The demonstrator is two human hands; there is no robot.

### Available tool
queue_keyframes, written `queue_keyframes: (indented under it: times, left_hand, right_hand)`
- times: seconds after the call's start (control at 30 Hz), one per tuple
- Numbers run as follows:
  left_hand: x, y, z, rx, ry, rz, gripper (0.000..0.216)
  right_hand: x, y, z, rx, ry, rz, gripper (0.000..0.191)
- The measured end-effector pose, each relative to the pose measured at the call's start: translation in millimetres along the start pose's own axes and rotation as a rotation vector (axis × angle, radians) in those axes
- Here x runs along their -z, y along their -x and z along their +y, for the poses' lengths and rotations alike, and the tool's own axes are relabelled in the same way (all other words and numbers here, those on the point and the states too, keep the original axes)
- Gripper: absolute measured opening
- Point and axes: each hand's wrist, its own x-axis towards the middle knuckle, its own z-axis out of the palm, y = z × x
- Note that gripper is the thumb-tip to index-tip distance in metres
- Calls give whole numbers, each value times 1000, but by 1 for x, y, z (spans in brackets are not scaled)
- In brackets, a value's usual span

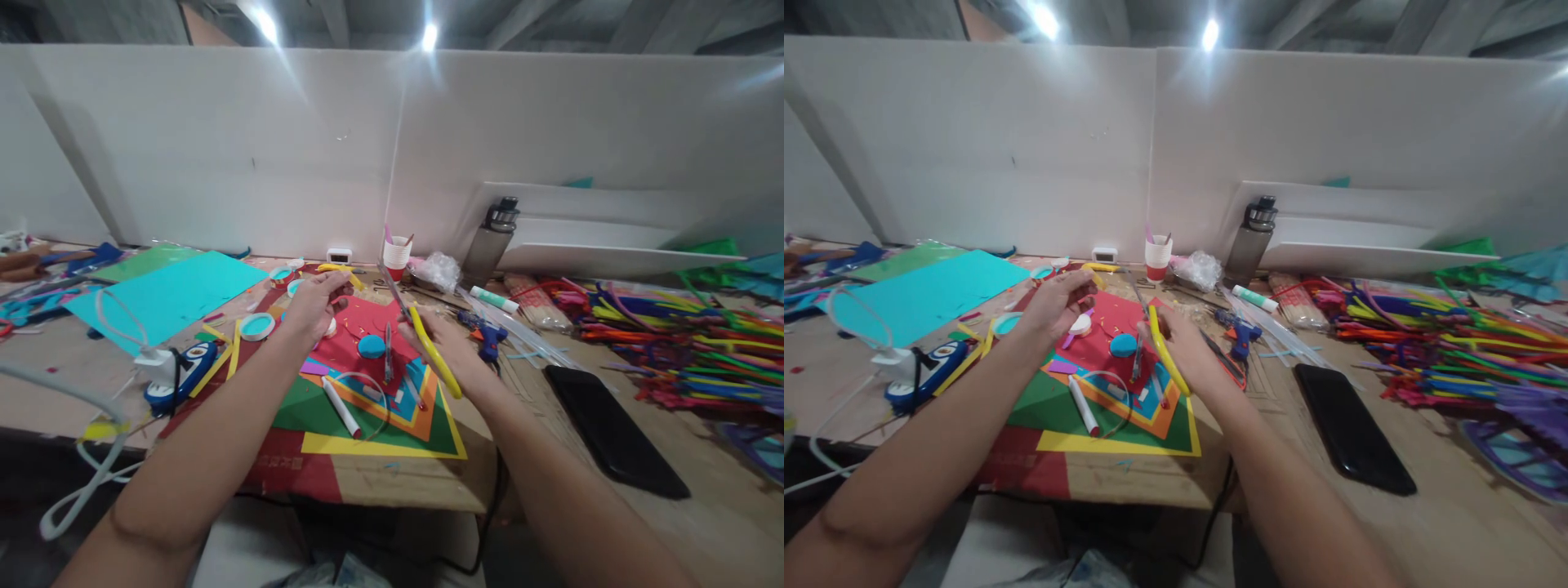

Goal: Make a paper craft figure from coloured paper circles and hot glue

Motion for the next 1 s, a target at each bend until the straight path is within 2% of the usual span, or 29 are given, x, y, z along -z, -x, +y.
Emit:
queue_keyframes:
  times: [0.1,0.27,0.5,0.57,0.63,0.77,0.9,1.0]
  left_hand:
    - [6,-5,3,26,45,66,18]
    - [5,-5,4,116,115,103,9]
    - [4,-5,0,147,99,63,6]
    - [5,-6,-2,133,96,47,4]
    - [4,-4,-2,108,64,9,3]
    - [-2,6,-2,62,-130,-132,14]
    - [-7,14,-3,49,-242,-277,23]
    - [-7,12,-4,70,-151,-241,20]
  right_hand:
    - [3,2,-4,4,102,-91,35]
    - [1,7,-10,-15,100,-163,37]
    - [1,9,-14,-56,68,-182,38]
    - [-1,8,-13,-89,22,-146,38]
    - [-4,7,-10,-115,-39,-48,37]
    - [-8,4,-2,-106,-234,138,45]
    - [-8,2,2,-59,-381,172,49]
    - [-10,2,2,-73,-328,151,46]
